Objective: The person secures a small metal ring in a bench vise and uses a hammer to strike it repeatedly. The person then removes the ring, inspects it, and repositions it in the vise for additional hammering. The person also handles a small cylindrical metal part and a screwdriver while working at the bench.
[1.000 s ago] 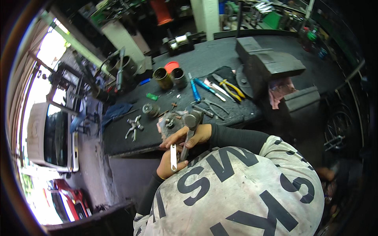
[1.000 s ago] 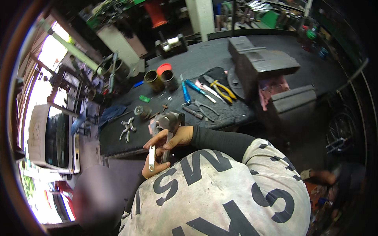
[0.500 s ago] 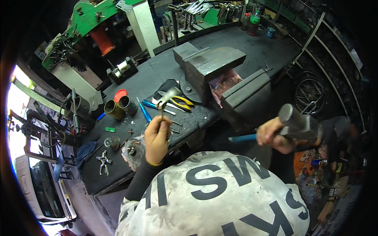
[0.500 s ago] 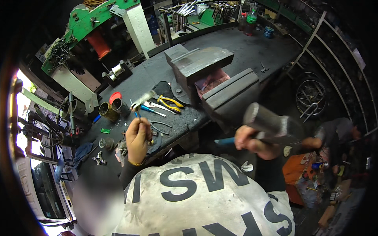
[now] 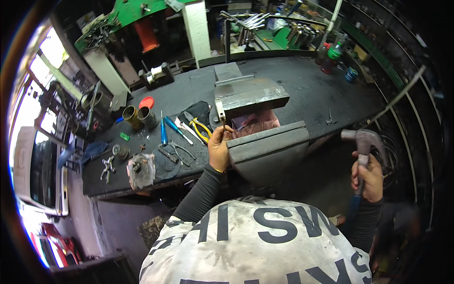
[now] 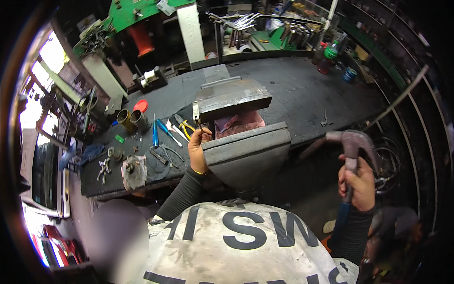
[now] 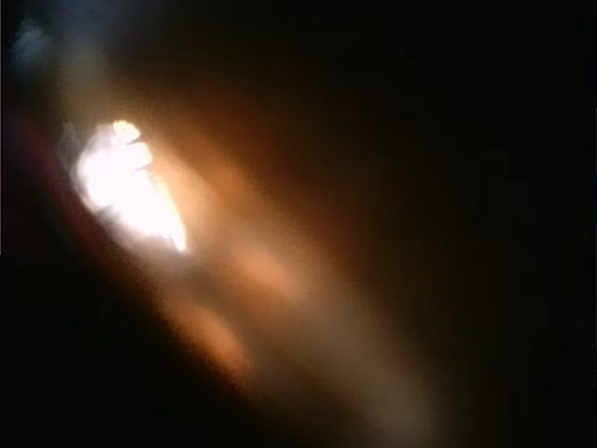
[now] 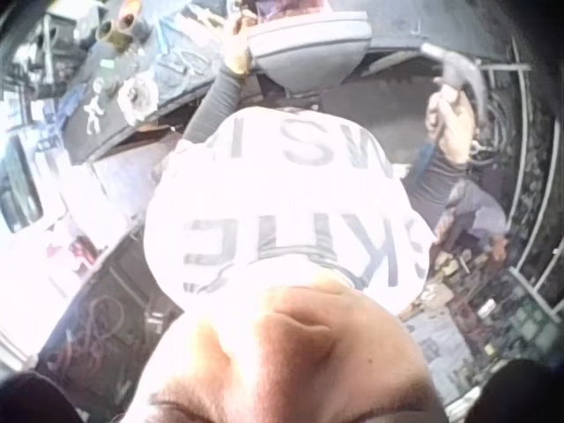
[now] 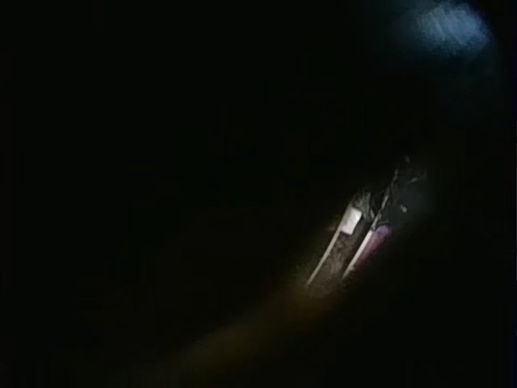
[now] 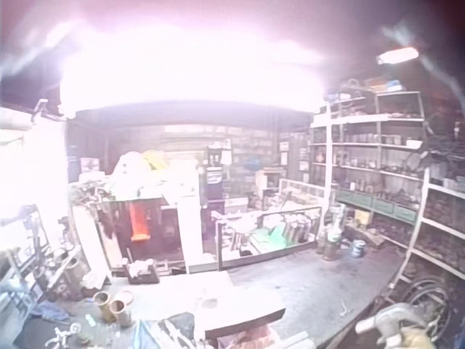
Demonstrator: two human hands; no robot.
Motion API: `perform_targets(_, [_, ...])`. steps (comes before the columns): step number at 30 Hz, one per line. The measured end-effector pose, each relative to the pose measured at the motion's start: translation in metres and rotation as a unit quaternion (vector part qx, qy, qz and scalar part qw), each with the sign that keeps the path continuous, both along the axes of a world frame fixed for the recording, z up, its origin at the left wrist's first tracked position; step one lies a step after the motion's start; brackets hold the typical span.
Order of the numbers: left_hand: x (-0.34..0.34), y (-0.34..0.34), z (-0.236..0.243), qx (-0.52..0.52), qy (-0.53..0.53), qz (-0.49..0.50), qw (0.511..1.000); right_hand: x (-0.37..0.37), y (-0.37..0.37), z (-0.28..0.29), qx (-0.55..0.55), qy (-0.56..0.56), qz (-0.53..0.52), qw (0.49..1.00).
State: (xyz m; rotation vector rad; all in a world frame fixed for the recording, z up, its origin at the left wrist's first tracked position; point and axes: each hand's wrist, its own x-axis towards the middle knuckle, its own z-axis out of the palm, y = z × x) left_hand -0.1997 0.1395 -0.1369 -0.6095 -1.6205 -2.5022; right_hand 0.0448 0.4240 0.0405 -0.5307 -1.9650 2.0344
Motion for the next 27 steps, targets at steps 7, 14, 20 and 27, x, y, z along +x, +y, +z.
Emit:
perform_targets(7, [-0.001,0.017,0.001,0.007,-0.022,-0.025,0.999,0.001,0.1,-0.11,0.004,-0.129,-0.04,0.991])
perform_targets(14, [0.0,0.025,-0.007,0.006,-0.06,-0.016,0.998,-0.045,0.087,-0.045,0.206,-0.111,0.021,0.972])
perform_targets(20, [0.0,0.027,0.006,0.034,-0.071,-0.072,0.994,-0.102,0.028,0.053,0.312,0.068,0.112,0.941])
perform_targets(27, [-0.009,0.023,-0.002,0.071,-0.057,-0.121,0.988,-0.168,-0.049,0.073,0.633,0.101,0.187,0.744])
